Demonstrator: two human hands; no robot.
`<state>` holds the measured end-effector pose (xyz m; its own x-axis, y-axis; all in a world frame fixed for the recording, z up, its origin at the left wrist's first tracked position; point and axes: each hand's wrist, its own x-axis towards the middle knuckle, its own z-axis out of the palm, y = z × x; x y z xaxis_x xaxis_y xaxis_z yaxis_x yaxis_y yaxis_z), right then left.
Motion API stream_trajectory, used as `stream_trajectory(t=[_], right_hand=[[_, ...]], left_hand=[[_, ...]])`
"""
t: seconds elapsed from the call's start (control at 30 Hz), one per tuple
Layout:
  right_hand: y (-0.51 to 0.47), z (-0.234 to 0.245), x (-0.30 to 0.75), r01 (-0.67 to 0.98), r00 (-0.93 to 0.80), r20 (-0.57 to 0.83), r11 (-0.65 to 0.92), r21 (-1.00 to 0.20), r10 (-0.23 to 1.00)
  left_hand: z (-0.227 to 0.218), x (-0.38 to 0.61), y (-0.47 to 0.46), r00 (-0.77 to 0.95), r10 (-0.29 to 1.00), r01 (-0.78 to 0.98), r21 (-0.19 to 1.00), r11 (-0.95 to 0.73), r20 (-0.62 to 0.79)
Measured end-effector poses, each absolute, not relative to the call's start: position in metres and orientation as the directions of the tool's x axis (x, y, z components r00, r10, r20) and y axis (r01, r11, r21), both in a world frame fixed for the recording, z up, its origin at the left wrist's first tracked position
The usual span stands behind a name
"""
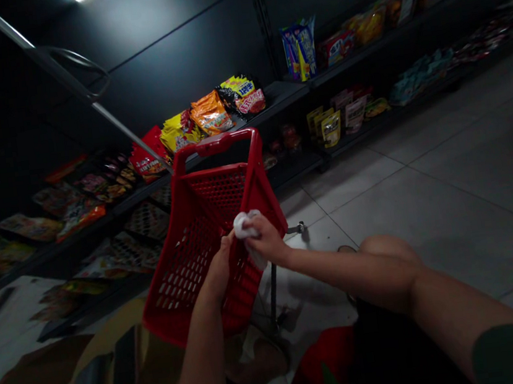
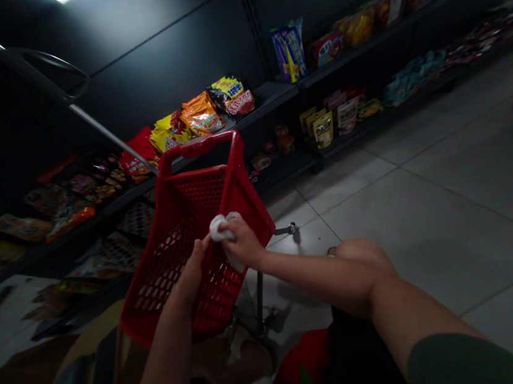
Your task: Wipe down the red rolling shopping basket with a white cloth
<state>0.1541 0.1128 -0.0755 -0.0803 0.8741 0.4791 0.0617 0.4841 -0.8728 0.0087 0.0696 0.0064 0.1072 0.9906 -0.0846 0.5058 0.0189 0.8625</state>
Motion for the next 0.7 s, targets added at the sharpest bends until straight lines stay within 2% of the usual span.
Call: stream_trajectory(t=[0.03,0.1,0.17,0.2,0.23,0.3,0.37,0.43,0.5,0.57,0.7], right_hand=[[0.091,-0.076,0.146,0.063,-0.235,0.570,0.598,-0.799,0.787],[0.050,-0.082,0.131,0.046,-0.544,0.678,0.825,-0.564,0.494],[0.028,-0.087,0.124,0.007,-0.727,0.655,0.957,-0.291,0.205],[0.027,-0.088,0.124,0.003,-0.770,0.627,0.982,-0.189,0.123],[0.033,-0.086,0.127,0.019,-0.789,0.607,0.991,-0.129,0.094],[0.058,-0.079,0.141,0.100,-0.784,0.604,0.989,-0.109,0.146],[0.092,-0.069,0.159,0.231,-0.698,0.654,0.956,-0.179,0.291],[0.116,-0.060,0.174,0.352,-0.545,0.705,0.887,-0.299,0.454],[0.120,-0.057,0.180,0.419,-0.424,0.710,0.817,-0.396,0.562],[0.101,-0.059,0.176,0.409,-0.469,0.701,0.835,-0.368,0.538],[0.048,-0.065,0.151,0.189,-0.730,0.635,0.968,-0.165,0.251]], left_hand=[[0.007,0.011,0.070,0.112,0.987,0.437,0.898,0.057,-0.117],[0.010,0.015,0.067,0.138,0.975,0.322,0.939,0.123,-0.175],[0.015,0.017,0.063,0.141,0.972,0.304,0.942,0.140,-0.190],[0.016,0.018,0.062,0.130,0.973,0.308,0.941,0.143,-0.191],[0.017,0.018,0.061,0.120,0.974,0.313,0.938,0.149,-0.194],[0.016,0.017,0.061,0.117,0.972,0.301,0.940,0.158,-0.201],[0.013,0.016,0.063,0.145,0.968,0.264,0.951,0.164,-0.207],[0.011,0.015,0.064,0.158,0.966,0.196,0.966,0.170,-0.202],[0.010,0.015,0.066,0.156,0.968,0.119,0.976,0.181,-0.199],[0.011,0.016,0.066,0.155,0.964,0.057,0.976,0.209,-0.216],[0.013,0.015,0.064,0.142,0.951,0.013,0.961,0.276,-0.275]])
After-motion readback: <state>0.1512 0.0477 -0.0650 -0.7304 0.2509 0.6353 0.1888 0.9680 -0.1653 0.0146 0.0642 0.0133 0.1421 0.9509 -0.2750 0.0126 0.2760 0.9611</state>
